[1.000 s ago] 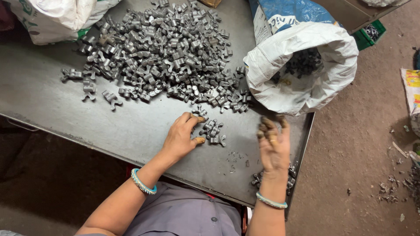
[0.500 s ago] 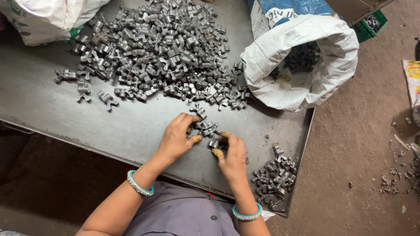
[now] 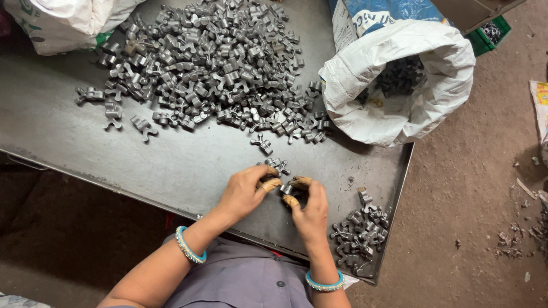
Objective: The person sits at a metal table and sorts small metal castings, picking pieces one at a time, turning them in their hands, and setting aside pieces while moving others toward a white sack. A second person handles a blue woven sack on the table at the start.
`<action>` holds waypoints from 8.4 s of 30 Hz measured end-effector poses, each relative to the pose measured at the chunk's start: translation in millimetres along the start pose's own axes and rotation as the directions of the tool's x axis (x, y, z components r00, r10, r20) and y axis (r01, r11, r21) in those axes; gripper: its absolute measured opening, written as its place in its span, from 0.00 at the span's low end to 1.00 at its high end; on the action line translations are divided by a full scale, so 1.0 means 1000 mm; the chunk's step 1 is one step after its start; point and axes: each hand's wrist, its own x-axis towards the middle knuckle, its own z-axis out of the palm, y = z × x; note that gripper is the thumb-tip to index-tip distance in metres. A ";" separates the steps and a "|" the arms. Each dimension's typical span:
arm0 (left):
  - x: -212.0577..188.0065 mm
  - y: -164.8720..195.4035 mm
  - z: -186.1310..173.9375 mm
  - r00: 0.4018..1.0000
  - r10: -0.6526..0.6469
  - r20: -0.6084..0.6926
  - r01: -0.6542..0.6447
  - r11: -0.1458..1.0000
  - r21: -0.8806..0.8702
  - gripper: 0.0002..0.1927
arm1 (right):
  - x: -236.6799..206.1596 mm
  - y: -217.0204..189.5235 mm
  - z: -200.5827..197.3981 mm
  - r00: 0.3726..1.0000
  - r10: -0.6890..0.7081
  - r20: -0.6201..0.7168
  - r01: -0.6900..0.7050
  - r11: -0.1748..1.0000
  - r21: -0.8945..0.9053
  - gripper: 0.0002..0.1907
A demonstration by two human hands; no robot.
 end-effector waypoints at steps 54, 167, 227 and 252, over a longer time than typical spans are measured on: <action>0.465 0.040 -0.130 0.508 0.450 -0.735 -0.185 0.890 0.417 0.06 | 0.054 0.076 0.104 0.866 -0.492 0.082 0.490 0.806 -0.332 0.31; 0.031 -0.007 0.009 0.979 0.202 0.002 -0.198 0.959 0.201 0.19 | -0.005 0.081 -0.005 0.784 0.220 0.581 -0.574 -0.100 0.813 0.16; 0.017 -0.015 0.023 0.963 -0.036 0.268 0.186 0.810 -0.557 0.19 | -0.006 0.017 -0.030 0.993 0.118 0.019 -0.112 0.858 0.501 0.13; 0.141 -0.001 0.004 0.956 0.288 0.045 -0.199 0.534 0.822 0.25 | -0.043 0.134 -0.165 0.692 0.397 -0.603 -0.523 0.851 -0.040 0.17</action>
